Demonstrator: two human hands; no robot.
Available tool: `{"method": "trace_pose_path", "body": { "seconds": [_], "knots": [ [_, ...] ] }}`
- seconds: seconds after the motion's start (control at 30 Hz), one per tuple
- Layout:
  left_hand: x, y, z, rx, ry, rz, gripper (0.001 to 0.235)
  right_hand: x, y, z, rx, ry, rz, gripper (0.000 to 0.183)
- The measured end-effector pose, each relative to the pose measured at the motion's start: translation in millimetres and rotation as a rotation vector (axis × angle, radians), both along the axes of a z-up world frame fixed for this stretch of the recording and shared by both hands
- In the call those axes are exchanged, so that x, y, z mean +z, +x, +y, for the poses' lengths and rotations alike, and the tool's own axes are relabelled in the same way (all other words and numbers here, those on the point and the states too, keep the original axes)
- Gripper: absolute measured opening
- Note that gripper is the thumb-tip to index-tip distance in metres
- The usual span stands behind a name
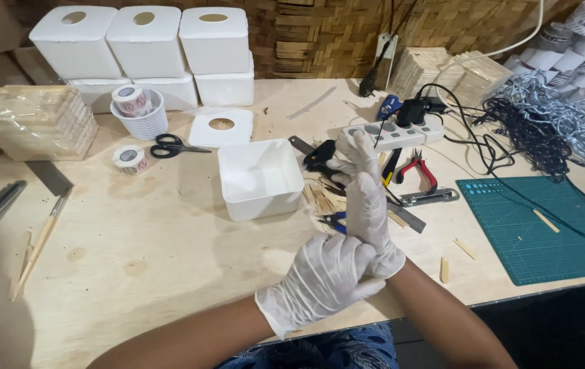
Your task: Assembling a white container by gluing wooden sticks to its exterior using a glue gun and pliers
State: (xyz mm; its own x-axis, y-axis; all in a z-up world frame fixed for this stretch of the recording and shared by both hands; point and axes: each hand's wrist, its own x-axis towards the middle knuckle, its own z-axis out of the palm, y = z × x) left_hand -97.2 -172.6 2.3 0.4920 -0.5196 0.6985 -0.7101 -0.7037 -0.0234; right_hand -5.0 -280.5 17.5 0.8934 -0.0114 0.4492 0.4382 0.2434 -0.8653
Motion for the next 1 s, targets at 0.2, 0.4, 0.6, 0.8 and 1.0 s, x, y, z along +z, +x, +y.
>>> {"method": "trace_pose_path", "body": {
  "seconds": [0.2, 0.4, 0.6, 0.8, 1.0],
  "knots": [
    [5.5, 8.2, -24.4, 0.014, -0.168, -0.235, 0.027, 7.2, 2.2, -21.4, -0.358, -0.03, -0.322, 0.059],
    [2.9, 6.1, -22.1, -0.057, -0.189, 0.008, 0.014, 7.3, 1.0, -22.1, -0.365, -0.04, -0.275, 0.056],
    [-4.5, 0.1, -25.9, -0.172, -0.283, 0.107, 0.011, 17.4, -4.0, -17.5, -0.352, -0.016, -0.257, 0.059],
    [-27.4, -5.0, -35.9, -0.415, -0.216, 0.282, 0.01, 29.6, -8.2, -20.4, -0.318, -0.227, -0.304, 0.052],
    [-13.1, 11.1, 3.6, -0.005, 0.029, 0.175, 0.017, 18.4, 30.5, -62.5, -0.59, -0.875, 0.002, 0.017]
  ]
}}
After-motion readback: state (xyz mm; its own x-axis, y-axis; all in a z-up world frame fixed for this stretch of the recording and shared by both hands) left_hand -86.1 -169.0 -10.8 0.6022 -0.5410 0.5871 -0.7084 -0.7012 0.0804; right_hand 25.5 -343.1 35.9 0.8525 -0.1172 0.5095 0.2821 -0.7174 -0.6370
